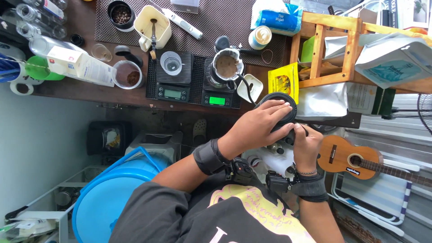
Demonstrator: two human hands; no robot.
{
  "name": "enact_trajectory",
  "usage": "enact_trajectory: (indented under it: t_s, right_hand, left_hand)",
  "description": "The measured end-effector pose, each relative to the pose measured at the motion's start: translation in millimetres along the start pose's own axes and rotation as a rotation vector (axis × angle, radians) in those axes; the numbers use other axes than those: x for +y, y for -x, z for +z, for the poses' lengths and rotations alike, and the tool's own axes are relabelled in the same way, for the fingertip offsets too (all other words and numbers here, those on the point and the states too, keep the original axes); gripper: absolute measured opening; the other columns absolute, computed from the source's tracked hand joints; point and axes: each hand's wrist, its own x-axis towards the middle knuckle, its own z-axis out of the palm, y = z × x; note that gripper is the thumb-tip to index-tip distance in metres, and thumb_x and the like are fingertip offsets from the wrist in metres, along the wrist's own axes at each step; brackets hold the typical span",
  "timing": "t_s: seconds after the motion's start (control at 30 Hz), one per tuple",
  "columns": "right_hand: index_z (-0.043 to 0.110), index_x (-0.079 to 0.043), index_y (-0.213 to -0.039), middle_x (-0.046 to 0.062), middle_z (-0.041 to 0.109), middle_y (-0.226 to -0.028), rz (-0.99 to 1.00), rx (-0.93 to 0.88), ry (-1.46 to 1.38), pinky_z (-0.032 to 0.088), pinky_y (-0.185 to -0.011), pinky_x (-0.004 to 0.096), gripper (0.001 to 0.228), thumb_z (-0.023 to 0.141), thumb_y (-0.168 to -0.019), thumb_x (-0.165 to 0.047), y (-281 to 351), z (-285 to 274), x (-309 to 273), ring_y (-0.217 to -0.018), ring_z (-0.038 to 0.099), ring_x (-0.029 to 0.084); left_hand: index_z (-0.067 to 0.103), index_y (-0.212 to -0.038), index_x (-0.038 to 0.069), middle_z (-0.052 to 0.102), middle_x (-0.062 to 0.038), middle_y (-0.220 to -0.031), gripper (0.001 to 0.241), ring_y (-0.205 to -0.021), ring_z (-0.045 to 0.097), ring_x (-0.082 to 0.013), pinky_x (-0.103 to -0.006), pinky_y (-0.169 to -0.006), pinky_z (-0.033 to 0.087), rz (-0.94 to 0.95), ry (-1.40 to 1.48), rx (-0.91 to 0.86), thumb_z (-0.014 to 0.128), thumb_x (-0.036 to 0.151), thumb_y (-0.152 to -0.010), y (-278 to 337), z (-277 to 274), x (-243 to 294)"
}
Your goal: The person prepares coffee by operating a coffee machine, pouring hot water from a kettle into a filter, and grinding coffee beans. They handle a small container and a wooden tool while moving between the coffee station and a counter with a grinder.
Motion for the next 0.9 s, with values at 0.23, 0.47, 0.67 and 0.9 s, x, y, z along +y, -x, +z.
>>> enact_trajectory:
  t_s: [0.23,0.47,0.67,0.9]
  right_hand:
    - [0.067,0.01,-0.095,-0.001,0.058,-0.071,-0.044,-0.012,0.026,0.043,-0.064,0.028,0.035,0.059,-0.101,-0.024,0.1,2.9,-1.0,-0.071,0.047,0.006]
    - [0.065,0.01,-0.092,-0.001,0.059,-0.071,-0.034,-0.032,0.009,0.044,-0.064,0.027,0.037,0.058,-0.103,-0.024,-2.4,9.4,-11.8,-0.07,0.048,0.005]
    - [0.059,0.01,-0.084,-0.001,0.048,-0.067,-0.03,-0.044,0.027,0.038,-0.059,0.028,0.039,0.059,-0.104,-0.024,-6.2,12.6,-16.2,-0.067,0.041,0.006]
    - [0.054,0.008,-0.079,-0.004,0.045,-0.067,-0.039,-0.051,-0.024,0.034,-0.058,0.028,0.042,0.059,-0.105,-0.025,-13.3,17.6,-24.7,-0.067,0.038,0.005]
  left_hand:
    - [0.064,-0.129,-0.003,0.069,-0.02,-0.126,0.044,-0.13,0.062,-0.0316,-0.0395,-0.105,0.055,-0.017,-0.005,0.004,0.066,0.029,-0.098,4.9,-6.8,4.6]
    - [0.065,-0.127,-0.003,0.07,-0.02,-0.125,0.044,-0.129,0.062,-0.0321,-0.0389,-0.102,0.055,-0.049,-0.018,0.017,0.066,0.031,-0.099,5.5,-12.4,5.0]
    - [0.064,-0.128,-0.004,0.069,-0.021,-0.127,0.046,-0.131,0.061,-0.0333,-0.0397,-0.106,0.054,-0.027,-0.037,0.03,0.067,0.032,-0.099,4.0,-17.3,2.3]
    - [0.063,-0.128,-0.005,0.069,-0.021,-0.128,0.047,-0.132,0.06,-0.033,-0.0393,-0.106,0.053,-0.032,-0.033,0.042,0.067,0.031,-0.098,-2.7,-22.5,-2.1]
